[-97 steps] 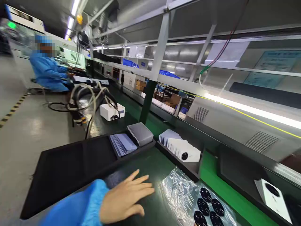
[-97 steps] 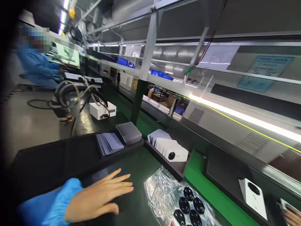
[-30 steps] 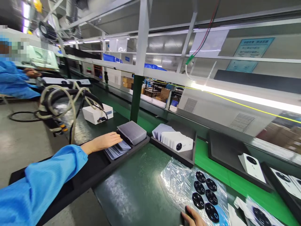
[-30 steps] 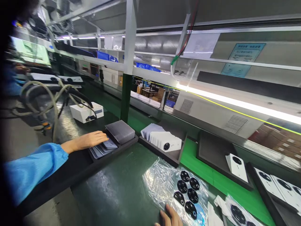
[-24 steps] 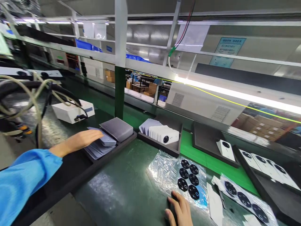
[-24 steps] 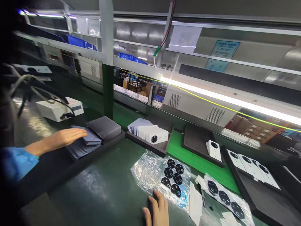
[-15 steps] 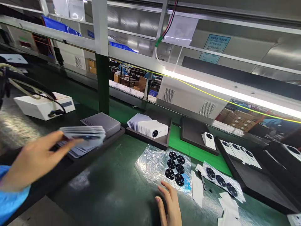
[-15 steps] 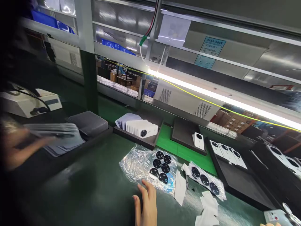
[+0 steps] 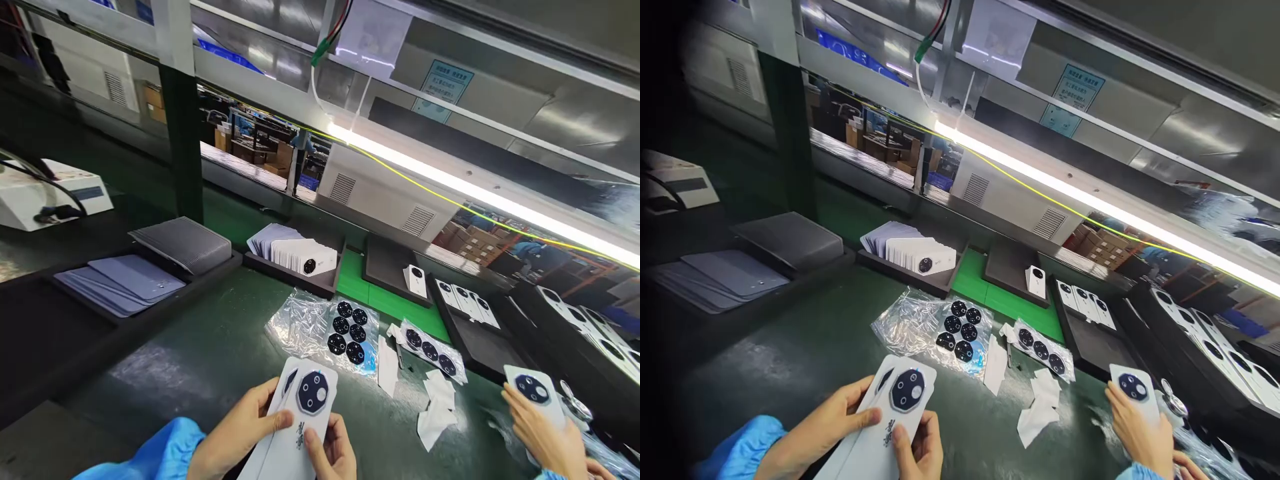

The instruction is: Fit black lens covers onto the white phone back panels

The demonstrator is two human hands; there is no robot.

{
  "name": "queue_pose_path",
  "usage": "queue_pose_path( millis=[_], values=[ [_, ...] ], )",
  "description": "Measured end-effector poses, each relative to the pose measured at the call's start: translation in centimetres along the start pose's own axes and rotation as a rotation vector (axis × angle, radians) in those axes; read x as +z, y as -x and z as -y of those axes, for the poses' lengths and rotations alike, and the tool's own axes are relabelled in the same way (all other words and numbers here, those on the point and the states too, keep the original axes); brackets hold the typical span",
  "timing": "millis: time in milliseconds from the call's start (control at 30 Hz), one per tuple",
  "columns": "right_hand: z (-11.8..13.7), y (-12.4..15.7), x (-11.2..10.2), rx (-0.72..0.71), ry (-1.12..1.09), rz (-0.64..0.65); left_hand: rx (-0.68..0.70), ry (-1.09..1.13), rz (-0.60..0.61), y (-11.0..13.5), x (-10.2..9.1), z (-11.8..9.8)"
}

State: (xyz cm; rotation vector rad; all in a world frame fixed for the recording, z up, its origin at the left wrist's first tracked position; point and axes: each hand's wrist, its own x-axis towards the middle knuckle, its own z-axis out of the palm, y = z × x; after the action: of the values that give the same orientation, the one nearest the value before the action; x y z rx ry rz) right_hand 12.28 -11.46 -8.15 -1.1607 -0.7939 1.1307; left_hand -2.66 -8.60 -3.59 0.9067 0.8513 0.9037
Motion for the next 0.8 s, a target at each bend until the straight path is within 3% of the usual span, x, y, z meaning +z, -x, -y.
queue_pose_path(
  millis=[167,367,433,533,600,733,800],
  values=[
    [0.0,-0.3,0.2,0.023,0.012,-0.068,0.006,-0.156,-0.008,0.2,-1.0,-0.7],
    [0.8,-1.2,0.3,0.07,0.047,-0.078,0.093,-0.453,-0.14,0.0,-5.4,-1.9],
    [0.9,-1.3,0.4,0.08,0.031,-0.079,0.135,-0.646,-0.269,0.2,-6.5,-2.1],
    [0.8,-1.3,0.9,0.096,-0.019,-0.097,0.327,-0.831,-0.478,0.8,-6.5,-1.7],
    [0.7,-1.1,1.2,0.113,-0.042,-0.099,0.314,-0.772,-0.388,1.1,-5.4,-1.1],
    [0.6,-0.7,1.5,0.12,-0.065,-0.085,0.043,-0.396,0.069,0.9,-2.6,-0.2],
    [0.7,-0.6,1.3,0.114,-0.057,-0.096,0.028,-0.236,0.114,0.5,-1.6,0.1]
  ],
)
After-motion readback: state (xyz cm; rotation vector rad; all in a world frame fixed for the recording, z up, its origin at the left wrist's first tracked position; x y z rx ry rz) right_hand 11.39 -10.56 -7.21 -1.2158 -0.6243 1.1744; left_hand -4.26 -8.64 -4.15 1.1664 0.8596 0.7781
